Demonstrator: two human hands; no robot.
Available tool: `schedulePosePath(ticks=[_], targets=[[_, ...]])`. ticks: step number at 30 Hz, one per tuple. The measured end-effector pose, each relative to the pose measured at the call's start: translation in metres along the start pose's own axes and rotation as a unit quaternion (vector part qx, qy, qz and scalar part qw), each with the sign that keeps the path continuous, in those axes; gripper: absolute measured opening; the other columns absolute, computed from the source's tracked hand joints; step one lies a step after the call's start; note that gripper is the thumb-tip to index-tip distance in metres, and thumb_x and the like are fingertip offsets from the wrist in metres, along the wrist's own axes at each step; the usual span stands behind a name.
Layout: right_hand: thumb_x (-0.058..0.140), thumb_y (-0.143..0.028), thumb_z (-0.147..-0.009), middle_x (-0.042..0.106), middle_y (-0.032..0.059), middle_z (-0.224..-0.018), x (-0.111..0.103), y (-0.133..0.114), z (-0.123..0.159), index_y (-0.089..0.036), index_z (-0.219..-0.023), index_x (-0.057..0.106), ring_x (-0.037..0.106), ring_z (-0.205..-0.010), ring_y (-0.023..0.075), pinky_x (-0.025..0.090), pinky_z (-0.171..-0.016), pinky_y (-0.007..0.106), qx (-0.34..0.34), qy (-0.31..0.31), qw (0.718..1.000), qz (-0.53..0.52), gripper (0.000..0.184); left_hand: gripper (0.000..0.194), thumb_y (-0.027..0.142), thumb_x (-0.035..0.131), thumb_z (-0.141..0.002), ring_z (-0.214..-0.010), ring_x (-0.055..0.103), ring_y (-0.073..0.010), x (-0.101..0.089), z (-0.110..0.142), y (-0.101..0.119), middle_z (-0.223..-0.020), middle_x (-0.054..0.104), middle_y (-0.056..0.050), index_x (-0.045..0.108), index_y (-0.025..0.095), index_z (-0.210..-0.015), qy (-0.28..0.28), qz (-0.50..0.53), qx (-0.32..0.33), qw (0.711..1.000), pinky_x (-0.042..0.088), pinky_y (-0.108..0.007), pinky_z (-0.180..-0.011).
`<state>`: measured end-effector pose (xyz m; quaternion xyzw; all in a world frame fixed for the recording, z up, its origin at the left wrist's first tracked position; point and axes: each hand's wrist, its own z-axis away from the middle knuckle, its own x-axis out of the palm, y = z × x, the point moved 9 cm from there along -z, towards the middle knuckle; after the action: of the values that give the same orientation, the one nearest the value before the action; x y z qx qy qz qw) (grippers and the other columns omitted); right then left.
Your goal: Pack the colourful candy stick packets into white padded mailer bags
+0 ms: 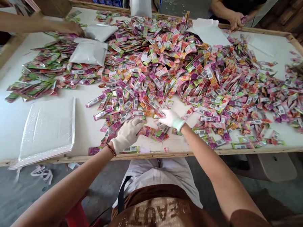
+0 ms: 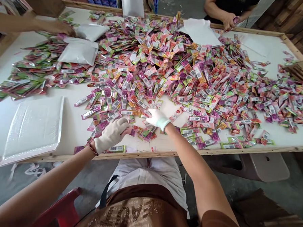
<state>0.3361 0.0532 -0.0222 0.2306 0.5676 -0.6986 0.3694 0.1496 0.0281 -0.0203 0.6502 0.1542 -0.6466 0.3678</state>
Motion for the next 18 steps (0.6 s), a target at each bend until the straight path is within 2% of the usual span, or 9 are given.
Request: schedulePosePath(ticks=[3,5,8,10,12,14,16,18], targets=[[0.070,-0.038,-0.081,0.072,0.0090,-0.104,-0.030,0.017,0.019,-0.016,-0.103,0.066,0.065,-0.091,0.0236,0.048,-0.081,0.032,-0.022,0.031,0.999,-0.015,0.031,0.033,0.019,0.043,-0.090,-0.099,0.061,-0.0267,-0.005,0.003,-0.009,-0.114,0.064,-0.014,0.065,0.016,-0.115,0.007,0.006,0.003,1.000,0.047,-0.039,-0.085],[0.067,-0.039,-0.084,0.072,0.0078,-0.105,-0.040,0.028,0.029,-0.018,-0.106,0.064,0.066,-0.093,0.0235,0.048,-0.084,0.033,-0.016,0.048,0.998,-0.037,0.031,0.037,0.017,0.042,-0.090,-0.099,0.062,-0.0259,0.002,-0.005,-0.006,-0.116,0.064,-0.014,0.062,0.017,-0.122,-0.013,0.007,0.014,1.000,0.048,-0.038,-0.085],[0.065,-0.040,-0.084,0.072,0.0048,-0.094,-0.039,0.037,0.037,-0.020,-0.099,0.062,0.066,-0.087,0.0227,0.048,-0.080,0.032,0.001,0.053,0.997,-0.047,0.025,0.042,0.013,0.047,-0.084,-0.100,0.062,-0.0266,0.022,-0.020,0.003,-0.117,0.065,-0.012,0.065,0.021,-0.121,-0.067,-0.016,0.027,0.997,0.047,-0.038,-0.083],[0.066,-0.040,-0.084,0.072,0.0037,-0.091,-0.034,0.038,0.040,-0.021,-0.098,0.060,0.066,-0.085,0.0224,0.048,-0.078,0.031,0.000,0.056,0.997,-0.057,0.024,0.039,0.011,0.049,-0.081,-0.099,0.062,-0.0276,0.028,-0.024,0.008,-0.114,0.065,-0.013,0.068,0.021,-0.114,-0.078,-0.028,0.031,0.996,0.047,-0.039,-0.081],[0.066,-0.040,-0.085,0.072,0.0037,-0.093,-0.031,0.038,0.042,-0.021,-0.099,0.060,0.066,-0.086,0.0224,0.048,-0.079,0.031,-0.007,0.062,0.995,-0.074,0.025,0.033,0.014,0.051,-0.082,-0.103,0.060,-0.0293,0.018,-0.023,0.011,-0.115,0.064,-0.014,0.068,0.020,-0.109,-0.038,-0.020,0.038,0.998,0.047,-0.041,-0.083],[0.067,-0.041,-0.085,0.072,0.0041,-0.096,-0.031,0.037,0.045,-0.021,-0.100,0.059,0.066,-0.088,0.0225,0.047,-0.081,0.031,-0.019,0.066,0.994,-0.082,0.026,0.028,0.018,0.050,-0.084,-0.106,0.059,-0.0293,-0.003,-0.019,0.009,-0.117,0.063,-0.014,0.067,0.019,-0.107,0.026,0.010,0.034,0.999,0.046,-0.041,-0.086],[0.068,-0.040,-0.084,0.071,0.0042,-0.099,-0.030,0.031,0.046,-0.021,-0.101,0.059,0.065,-0.091,0.0224,0.047,-0.083,0.031,-0.038,0.056,0.995,-0.078,0.027,0.022,0.021,0.046,-0.089,-0.097,0.059,-0.0255,-0.024,-0.018,-0.002,-0.107,0.065,-0.012,0.064,0.019,-0.102,0.074,0.056,0.005,0.996,0.046,-0.038,-0.084],[0.068,-0.036,-0.083,0.071,0.0039,-0.103,-0.027,0.021,0.046,-0.020,-0.106,0.059,0.064,-0.093,0.0218,0.046,-0.086,0.031,-0.060,0.038,0.994,-0.082,0.030,0.018,0.025,0.044,-0.090,-0.080,0.057,-0.0203,-0.040,-0.023,-0.016,-0.090,0.064,-0.007,0.061,0.019,-0.096,0.098,0.112,-0.038,0.988,0.046,-0.034,-0.077]])
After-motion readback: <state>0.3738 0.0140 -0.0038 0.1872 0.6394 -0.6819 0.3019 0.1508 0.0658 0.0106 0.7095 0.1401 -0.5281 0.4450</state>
